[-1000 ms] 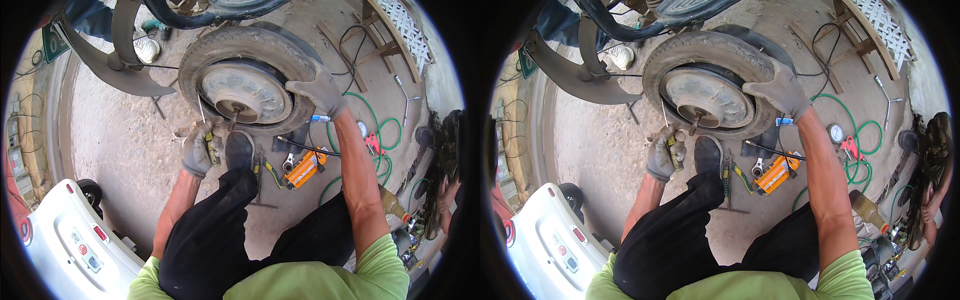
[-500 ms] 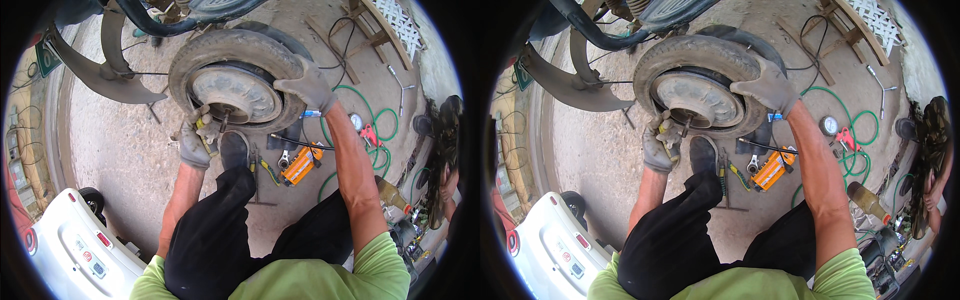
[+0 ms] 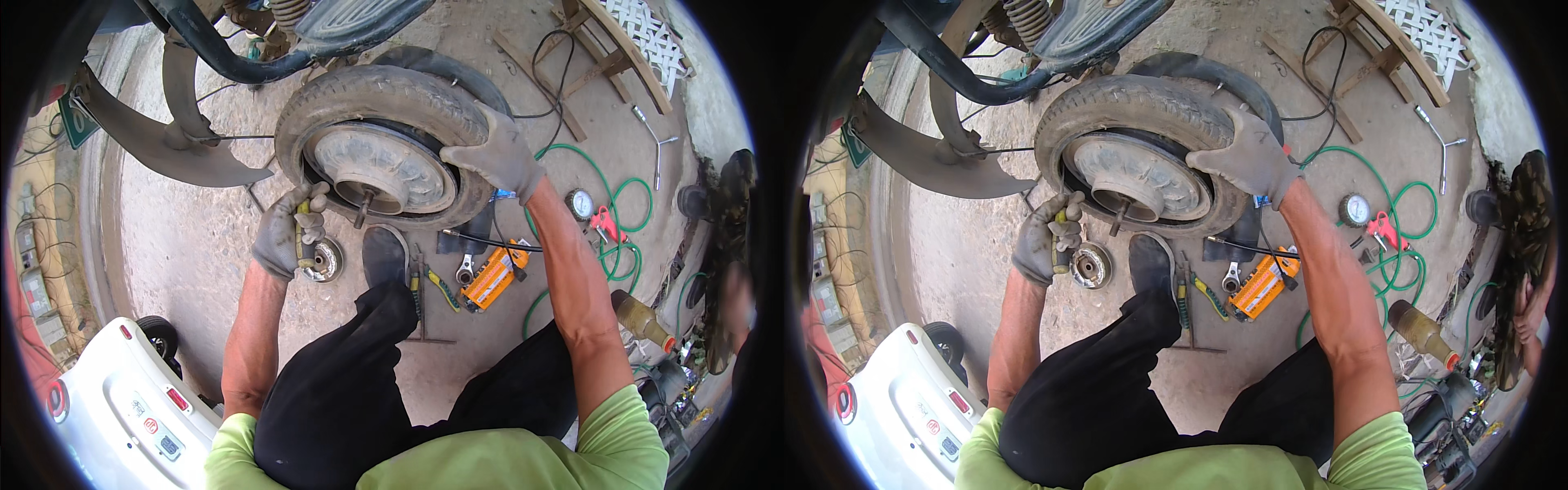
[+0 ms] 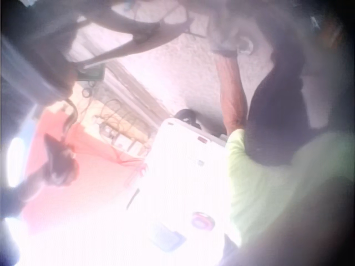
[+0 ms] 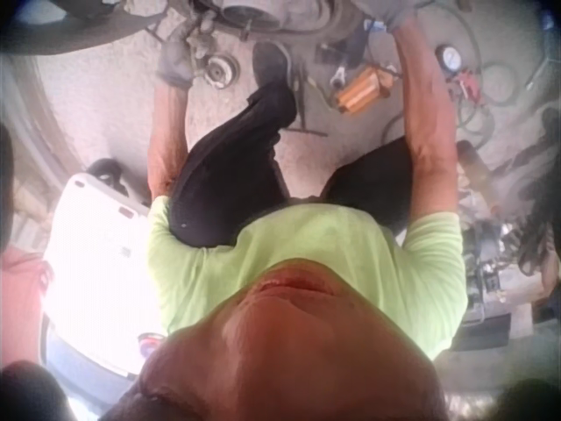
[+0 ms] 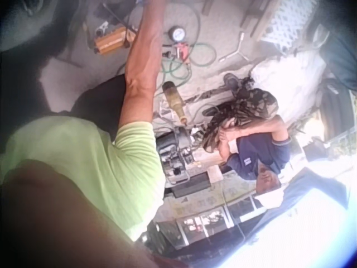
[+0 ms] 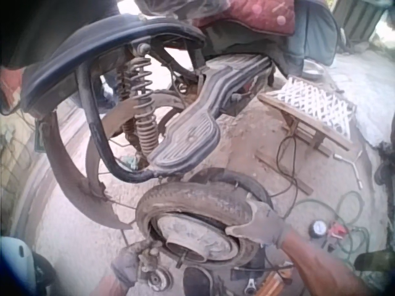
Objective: The person removes a motorcycle tire from the rim using a screwdriver and hands, then repositions and reseats the tire onto the rim. The person repeatedly pries and adjusts the tire bead around the rim edge.
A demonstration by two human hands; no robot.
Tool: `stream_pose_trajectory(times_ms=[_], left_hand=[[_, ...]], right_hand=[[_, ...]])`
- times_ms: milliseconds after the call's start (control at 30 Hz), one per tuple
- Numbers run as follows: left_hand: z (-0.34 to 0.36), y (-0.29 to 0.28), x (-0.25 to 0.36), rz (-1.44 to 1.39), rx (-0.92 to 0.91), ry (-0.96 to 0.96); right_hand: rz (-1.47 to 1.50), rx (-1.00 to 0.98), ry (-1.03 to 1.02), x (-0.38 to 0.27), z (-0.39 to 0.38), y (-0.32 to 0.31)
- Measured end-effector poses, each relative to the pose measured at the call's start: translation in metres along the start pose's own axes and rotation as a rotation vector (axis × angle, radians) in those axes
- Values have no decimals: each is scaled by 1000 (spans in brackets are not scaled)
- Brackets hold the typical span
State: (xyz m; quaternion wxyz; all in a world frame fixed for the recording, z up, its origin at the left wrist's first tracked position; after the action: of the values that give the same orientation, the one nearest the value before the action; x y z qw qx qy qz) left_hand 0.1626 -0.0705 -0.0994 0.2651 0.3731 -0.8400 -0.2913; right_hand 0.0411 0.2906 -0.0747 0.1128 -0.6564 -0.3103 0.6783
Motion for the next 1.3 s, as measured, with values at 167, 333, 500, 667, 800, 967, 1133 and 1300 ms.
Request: stream_pose_trajectory(times_ms=[167,333,500,667,800,967,1133,1300], left_hand=[[-8,-11,31,310,187,-106],[-69,27,107,765,290,-175],[-85,68,75,1064,114,-5],[-45,47,-9,626,2,104],[-27,6,-17,725,28,168],[2,-29,-7,701,172,297],[14,-23,-16,643,211,446],[9,-1,-30,307,150,355]], right_hand=[[-21,12,16,-3,-3,2],[71,3,36,29,4,7],[45,-30,89,1,6,1],[22,6,67,38,7,10],[-10,19,80,32,5,7],[14,-1,94,40,6,12],[63,-27,76,27,4,9],[81,-31,74,26,5,7]])
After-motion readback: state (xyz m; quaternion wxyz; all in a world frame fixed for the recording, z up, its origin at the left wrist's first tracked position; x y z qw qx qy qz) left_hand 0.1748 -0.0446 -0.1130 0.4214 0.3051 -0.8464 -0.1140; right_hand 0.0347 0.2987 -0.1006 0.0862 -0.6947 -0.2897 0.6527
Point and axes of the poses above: each hand's wrist, its own z-axis towards the middle knuckle, its own y-axis out of the palm, x = y × z, the point moved 8 cm from there along z, towards the middle knuckle, and after that the axes turned 10 degrees about -z, right-handed, at the moved point
